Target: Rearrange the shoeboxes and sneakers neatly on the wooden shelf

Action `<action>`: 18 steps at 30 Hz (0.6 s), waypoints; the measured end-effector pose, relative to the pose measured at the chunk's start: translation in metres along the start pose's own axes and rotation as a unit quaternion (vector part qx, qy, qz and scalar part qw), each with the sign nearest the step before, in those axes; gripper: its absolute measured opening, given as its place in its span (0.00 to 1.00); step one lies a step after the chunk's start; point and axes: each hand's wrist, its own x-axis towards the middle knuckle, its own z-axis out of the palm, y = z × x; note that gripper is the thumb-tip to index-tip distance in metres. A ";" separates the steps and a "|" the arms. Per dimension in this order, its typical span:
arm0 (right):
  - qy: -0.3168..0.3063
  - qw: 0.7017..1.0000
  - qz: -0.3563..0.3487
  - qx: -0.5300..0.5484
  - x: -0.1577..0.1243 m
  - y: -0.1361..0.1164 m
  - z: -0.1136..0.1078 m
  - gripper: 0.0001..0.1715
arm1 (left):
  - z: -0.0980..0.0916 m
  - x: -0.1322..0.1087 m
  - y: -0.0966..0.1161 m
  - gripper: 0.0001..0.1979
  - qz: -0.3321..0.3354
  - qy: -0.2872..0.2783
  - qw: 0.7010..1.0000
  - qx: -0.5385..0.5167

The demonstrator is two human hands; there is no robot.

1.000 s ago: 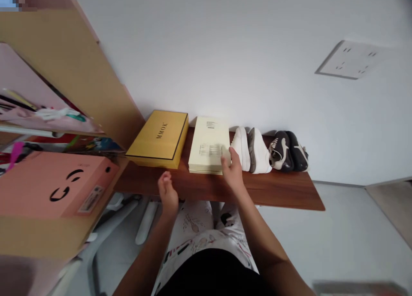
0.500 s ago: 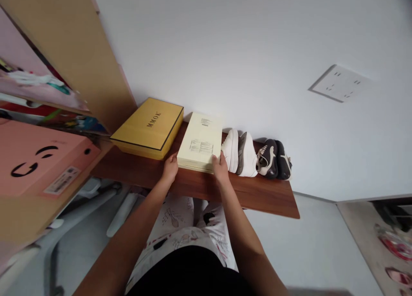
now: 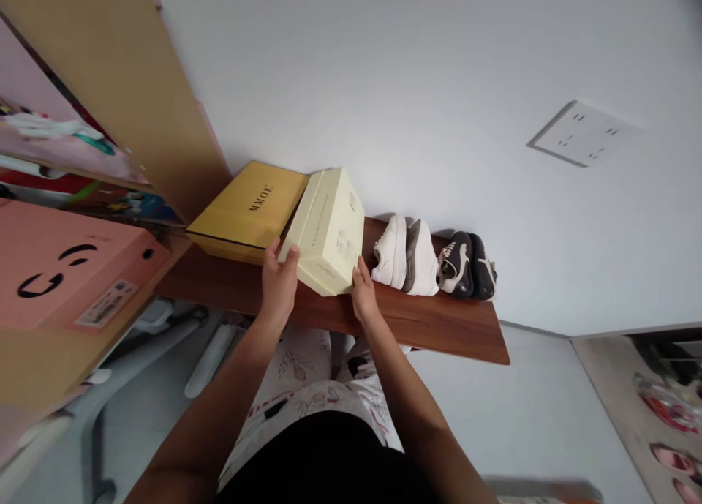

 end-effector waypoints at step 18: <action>-0.092 0.987 -0.089 -0.097 -0.020 -0.076 0.011 0.50 | 0.018 -0.038 -0.020 0.39 -0.027 -0.137 0.990 -0.026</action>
